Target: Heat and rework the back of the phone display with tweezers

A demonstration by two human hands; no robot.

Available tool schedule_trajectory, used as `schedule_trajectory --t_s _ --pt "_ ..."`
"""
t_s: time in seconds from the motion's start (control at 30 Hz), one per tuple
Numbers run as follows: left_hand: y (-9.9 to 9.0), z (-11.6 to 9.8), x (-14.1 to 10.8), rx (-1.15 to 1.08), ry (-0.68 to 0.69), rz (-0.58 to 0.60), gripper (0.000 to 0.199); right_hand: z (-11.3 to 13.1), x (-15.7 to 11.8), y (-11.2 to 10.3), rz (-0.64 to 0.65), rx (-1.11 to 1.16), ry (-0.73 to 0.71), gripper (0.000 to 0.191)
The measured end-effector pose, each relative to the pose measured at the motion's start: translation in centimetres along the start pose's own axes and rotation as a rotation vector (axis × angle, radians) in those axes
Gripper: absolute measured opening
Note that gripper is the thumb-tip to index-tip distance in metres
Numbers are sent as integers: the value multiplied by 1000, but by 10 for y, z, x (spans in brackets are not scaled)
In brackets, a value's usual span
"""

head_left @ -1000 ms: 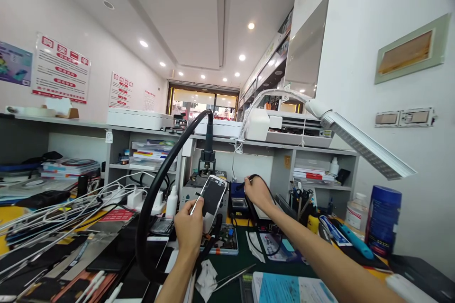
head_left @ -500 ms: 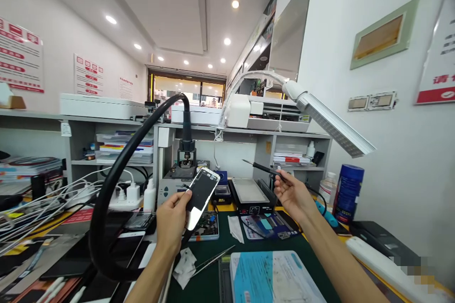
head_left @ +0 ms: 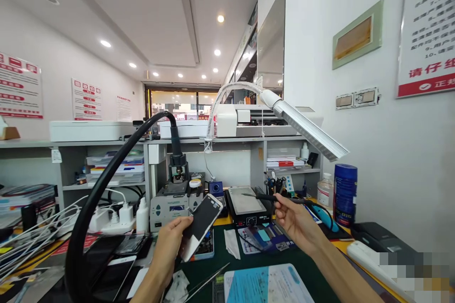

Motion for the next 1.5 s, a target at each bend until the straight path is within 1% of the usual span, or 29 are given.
schedule_trajectory --t_s 0.07,0.17,0.3,0.37,0.5,0.6,0.63,0.73,0.83,0.9,1.0,1.07,1.13,1.23,1.33,1.4,1.5 --pt "11 4 -5 42 -24 109 27 -1 1 -3 4 -18 16 16" --pt "31 14 -16 106 -56 304 28 -3 2 -8 10 -44 38 18" --pt "53 27 -35 202 -76 542 21 -5 1 -10 54 -63 59 18" --pt "56 28 -44 228 -75 602 18 -8 -1 -10 97 -78 79 19" --pt "54 26 -55 258 -95 649 18 -22 -6 -12 172 -129 139 17" --pt "52 27 -61 295 -137 666 17 -32 -14 -16 213 -170 190 13" --pt "51 28 -63 312 -154 662 17 -34 -18 -16 228 -185 211 15" --pt "50 33 -69 350 -191 645 21 -37 -30 -15 266 -237 258 31" --pt "52 38 -75 351 -195 632 28 -39 -39 -11 294 -275 281 35" --pt "54 45 -79 350 -204 630 34 -43 -42 -10 288 -282 289 31" --pt "53 60 -80 377 -235 619 40 -52 -45 -11 251 -287 289 24" --pt "52 69 -80 431 -223 601 39 -59 -48 -13 223 -308 286 25" --pt "51 74 -79 508 -177 581 35 -66 -52 -14 210 -347 284 31" --pt "51 71 -79 595 -94 547 32 -74 -56 -14 200 -433 254 35" --pt "51 62 -79 578 -110 520 30 -81 -55 -18 161 -525 239 40" --pt "51 57 -77 554 -124 460 31 -85 -54 -21 137 -565 245 43" --pt "53 56 -71 538 -96 372 34 -87 -54 -23 119 -603 241 46"
Point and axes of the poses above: each hand's wrist, its own x-axis towards the middle knuckle, its own y-axis out of the palm, z = x × y, the point moved 7 cm from there along x, towards the middle knuckle, and after that the axes turned 8 degrees about -z, right-handed, at the moved point
